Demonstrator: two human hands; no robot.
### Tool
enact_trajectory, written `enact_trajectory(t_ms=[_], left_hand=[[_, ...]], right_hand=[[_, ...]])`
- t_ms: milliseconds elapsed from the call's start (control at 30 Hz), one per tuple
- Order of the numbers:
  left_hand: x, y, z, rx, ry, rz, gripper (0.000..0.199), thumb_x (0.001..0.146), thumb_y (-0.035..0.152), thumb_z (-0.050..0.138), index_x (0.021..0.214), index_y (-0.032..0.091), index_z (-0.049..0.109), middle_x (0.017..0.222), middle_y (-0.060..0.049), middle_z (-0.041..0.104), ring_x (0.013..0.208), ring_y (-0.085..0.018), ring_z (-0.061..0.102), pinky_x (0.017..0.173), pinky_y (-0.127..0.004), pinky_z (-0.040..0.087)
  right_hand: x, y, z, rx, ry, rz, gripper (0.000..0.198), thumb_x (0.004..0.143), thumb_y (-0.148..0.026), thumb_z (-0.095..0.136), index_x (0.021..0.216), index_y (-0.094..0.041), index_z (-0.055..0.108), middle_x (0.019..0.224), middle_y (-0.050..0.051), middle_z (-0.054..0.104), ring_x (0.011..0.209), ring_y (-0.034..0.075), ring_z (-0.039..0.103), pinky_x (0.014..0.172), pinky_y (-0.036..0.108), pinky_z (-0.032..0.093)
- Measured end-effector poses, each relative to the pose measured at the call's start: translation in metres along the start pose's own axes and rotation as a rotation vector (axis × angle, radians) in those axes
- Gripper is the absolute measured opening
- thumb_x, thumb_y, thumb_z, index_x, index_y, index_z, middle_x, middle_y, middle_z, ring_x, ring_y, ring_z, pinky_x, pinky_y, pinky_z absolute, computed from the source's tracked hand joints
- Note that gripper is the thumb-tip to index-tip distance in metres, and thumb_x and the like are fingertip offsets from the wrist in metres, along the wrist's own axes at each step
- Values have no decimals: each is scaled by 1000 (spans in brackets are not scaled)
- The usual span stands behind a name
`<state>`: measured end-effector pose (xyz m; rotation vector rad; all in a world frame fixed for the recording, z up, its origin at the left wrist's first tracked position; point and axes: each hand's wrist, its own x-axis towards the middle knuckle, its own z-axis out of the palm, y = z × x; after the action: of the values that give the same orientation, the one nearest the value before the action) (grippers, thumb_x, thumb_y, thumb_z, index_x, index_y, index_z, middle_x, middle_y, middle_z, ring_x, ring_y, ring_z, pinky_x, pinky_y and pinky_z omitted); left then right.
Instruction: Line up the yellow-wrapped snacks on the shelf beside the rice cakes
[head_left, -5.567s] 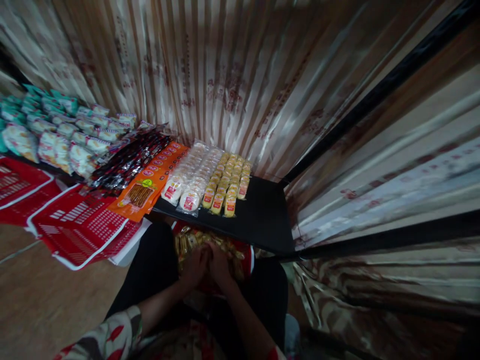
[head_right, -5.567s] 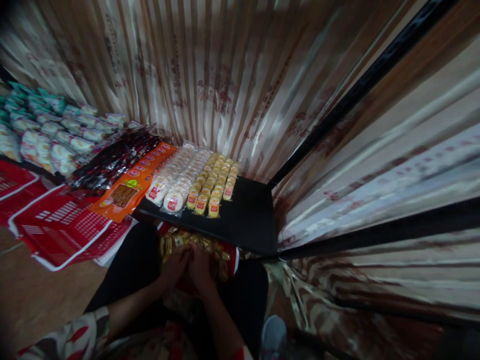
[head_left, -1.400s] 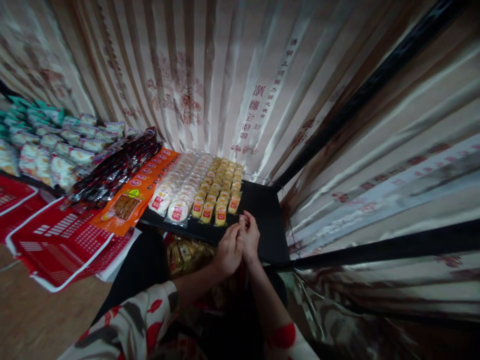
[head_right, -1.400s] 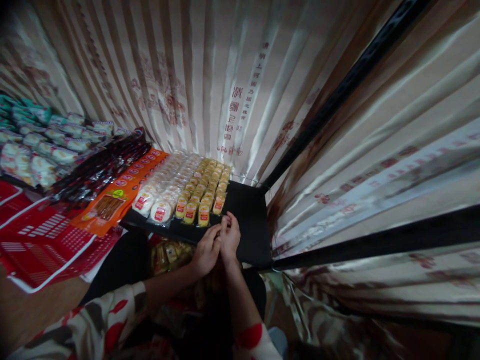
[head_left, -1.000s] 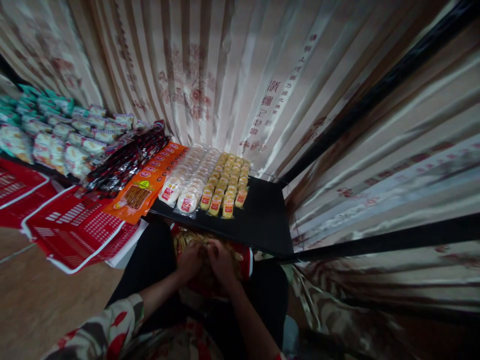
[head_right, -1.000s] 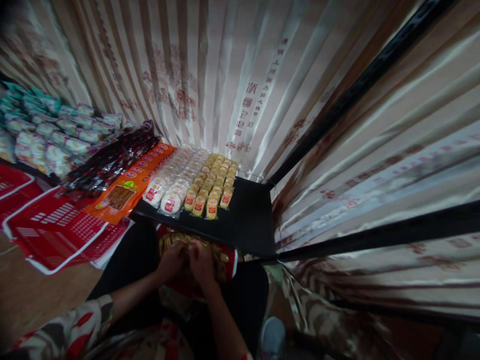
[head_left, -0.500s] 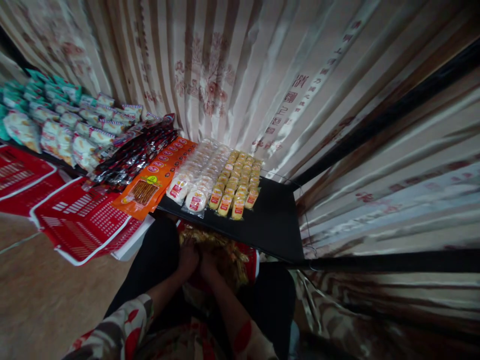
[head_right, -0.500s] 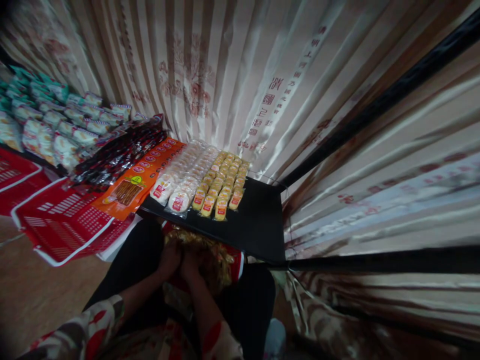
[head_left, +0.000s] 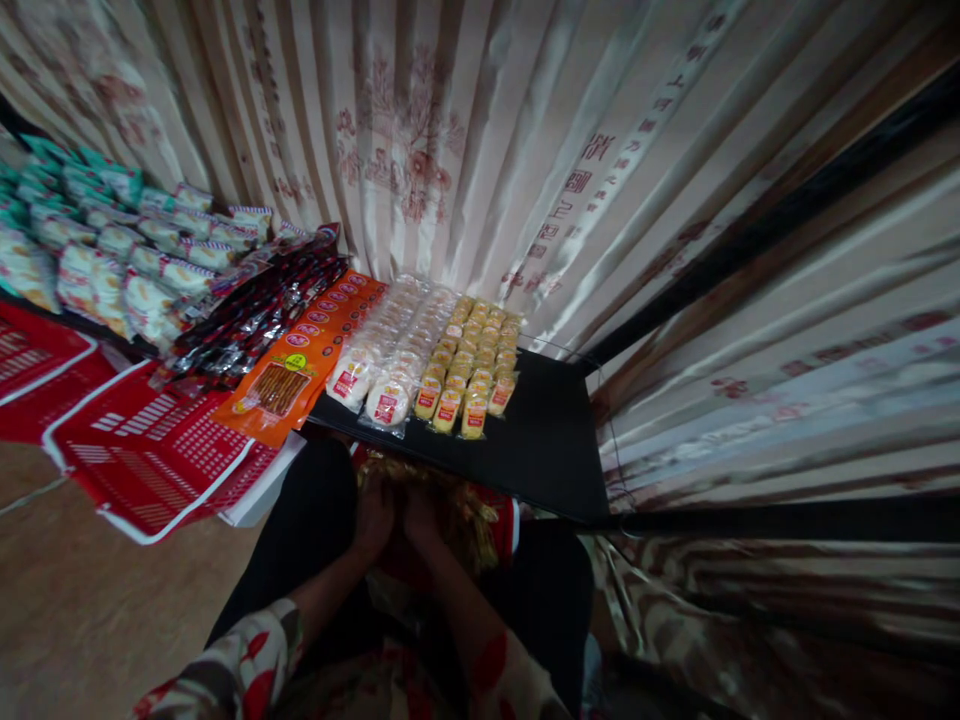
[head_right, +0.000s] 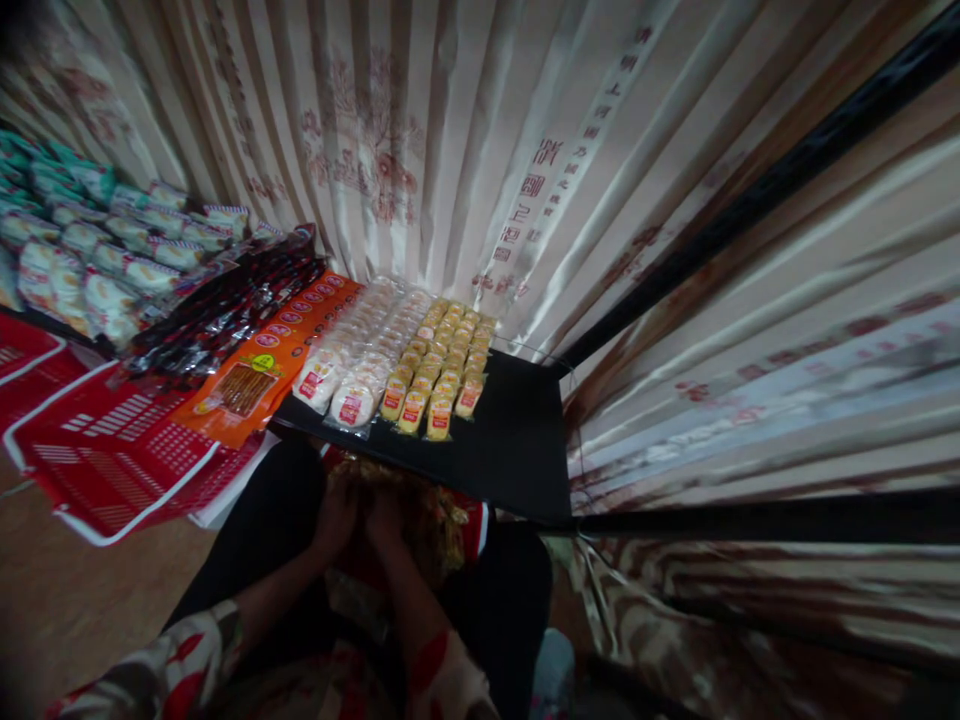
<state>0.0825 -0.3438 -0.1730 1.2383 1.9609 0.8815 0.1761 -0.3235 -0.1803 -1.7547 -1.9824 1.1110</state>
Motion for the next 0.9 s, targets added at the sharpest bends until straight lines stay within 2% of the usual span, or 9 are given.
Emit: enact_trajectory(t_ms=[100, 233, 300, 400, 567, 667, 767, 833, 900], left_hand=[[0, 0, -3, -72, 38, 11, 37, 79, 9, 36, 112, 14, 54, 126, -11, 52, 123, -20, 43, 107, -38, 31], [-6, 5, -7, -124, -5, -37, 32, 81, 14, 40, 111, 17, 53, 123, -8, 55, 120, -19, 46, 105, -38, 34], [-10, 11, -9, -143, -49, -63, 31, 82, 16, 40, 111, 18, 54, 120, -7, 57, 116, -19, 50, 103, -37, 37], [-17, 21, -14, -154, -89, -14, 33, 80, 13, 41, 109, 20, 56, 115, -5, 61, 112, -18, 53, 100, -36, 39], [-25, 36, -22, -256, -107, 25, 32, 74, 15, 49, 103, 18, 59, 105, -6, 64, 99, -18, 59, 90, -33, 45], [-28, 44, -23, -407, -121, -37, 34, 70, 18, 56, 104, 16, 59, 96, -6, 64, 79, -15, 62, 74, -28, 50], [-31, 55, -22, -567, -142, -160, 38, 67, 17, 62, 104, 15, 56, 88, -3, 62, 60, -9, 58, 56, -21, 48], [-33, 61, -23, -663, -168, -249, 40, 65, 17, 64, 103, 15, 55, 88, -3, 60, 56, -8, 58, 47, -18, 44], [-35, 66, -26, -739, -202, -294, 38, 64, 18, 67, 100, 15, 56, 91, -4, 61, 57, -9, 59, 45, -17, 43]], right_hand=[[-10, 7, -17, 100, 22, 48, 29, 76, -18, 46, 98, -20, 66, 103, 8, 68, 96, 21, 63, 86, 34, 46], [-31, 15, -36, 344, 43, 96, 29, 73, -24, 51, 96, -18, 68, 104, 7, 68, 99, 22, 62, 89, 36, 45], [-42, 17, -42, 454, 43, 113, 28, 73, -28, 51, 93, -19, 69, 98, 5, 70, 93, 21, 63, 85, 35, 48], [-55, 19, -51, 534, 82, 169, 28, 74, -32, 51, 92, -20, 69, 86, 4, 71, 82, 21, 65, 72, 32, 52], [-67, 18, -70, 645, 158, 215, 33, 71, -38, 56, 95, -19, 69, 71, 1, 69, 63, 18, 63, 58, 29, 50], [-70, 16, -82, 724, 197, 175, 34, 68, -41, 60, 94, -19, 69, 80, 2, 70, 72, 19, 64, 65, 30, 50], [-73, 11, -91, 765, 211, 99, 36, 67, -44, 64, 93, -19, 69, 89, 4, 70, 82, 21, 63, 73, 31, 50], [-76, 9, -95, 755, 205, 64, 39, 67, -45, 64, 96, -20, 67, 85, 4, 70, 77, 20, 64, 70, 32, 51], [-80, 8, -98, 671, 230, 21, 38, 68, -44, 62, 98, -20, 66, 82, 3, 70, 71, 18, 63, 66, 31, 51]])
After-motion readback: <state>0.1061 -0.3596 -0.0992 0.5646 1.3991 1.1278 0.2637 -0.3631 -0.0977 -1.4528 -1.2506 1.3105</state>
